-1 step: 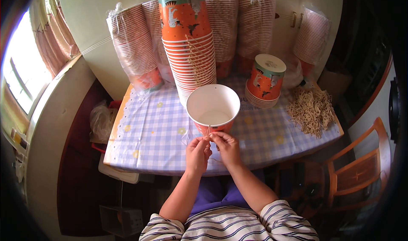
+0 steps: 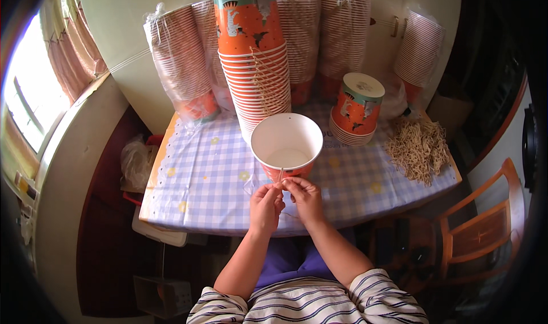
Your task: Preparing paper buckets by threading handle strings and stacking them.
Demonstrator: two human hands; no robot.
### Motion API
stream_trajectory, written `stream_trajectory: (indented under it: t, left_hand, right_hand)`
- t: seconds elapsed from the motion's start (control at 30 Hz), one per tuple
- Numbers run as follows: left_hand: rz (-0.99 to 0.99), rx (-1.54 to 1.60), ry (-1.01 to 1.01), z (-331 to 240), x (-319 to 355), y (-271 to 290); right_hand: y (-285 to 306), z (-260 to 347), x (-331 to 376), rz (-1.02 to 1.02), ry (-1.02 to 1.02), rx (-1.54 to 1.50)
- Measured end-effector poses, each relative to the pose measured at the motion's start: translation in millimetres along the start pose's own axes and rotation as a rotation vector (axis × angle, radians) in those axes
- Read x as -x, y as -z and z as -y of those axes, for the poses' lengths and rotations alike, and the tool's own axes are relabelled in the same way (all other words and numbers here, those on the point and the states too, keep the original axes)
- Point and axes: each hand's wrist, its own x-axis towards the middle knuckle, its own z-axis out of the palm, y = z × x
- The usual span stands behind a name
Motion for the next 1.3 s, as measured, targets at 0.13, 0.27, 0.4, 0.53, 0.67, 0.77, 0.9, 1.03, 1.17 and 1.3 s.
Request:
stream_trajectory:
  t: [0.13,0.27,0.4,0.53,0.67,0.77,0.9,1.03,1.17,1.3]
  left_hand:
    - [0.018,-0.012,0.051,1,-2,3]
    - [0.001,-0.027,0.065,2,-3,5]
    - [-0.031,-0.053,0.081,3,-3,3]
    - [0.011,-0.062,0.060,4,-2,7]
    - [0.022,-0.086,0.066,4,-2,7]
    - [0.015,-0.088,0.076,3,-2,7]
    - [0.025,-0.085,0.093,3,-1,7]
    - [0.027,-0.091,0.078,2,-2,8]
    - [0.044,-0.130,0.037,0,1,6]
    - [0.070,-0.161,0.027,0,1,5]
  right_hand:
    - [3,-2,-1,-0.001,-0.101,-0.175]
    - [-2,3,1,0.003,-0.084,-0.234]
    - [3,-5,-1,0.010,0.098,-0.020]
    - [4,-3,0,-0.018,0.214,0.132]
    - [5,-5,-1,-0.034,0.268,0.254]
    - [4,-1,1,0.018,0.166,0.187]
    - [5,-5,-1,0.022,0.108,0.106]
    - [4,0,0,0.089,0.020,-0.057]
    - [5,8,2,0.150,-0.045,-0.108]
    - [9,9,0,0.170,-0.061,-0.136]
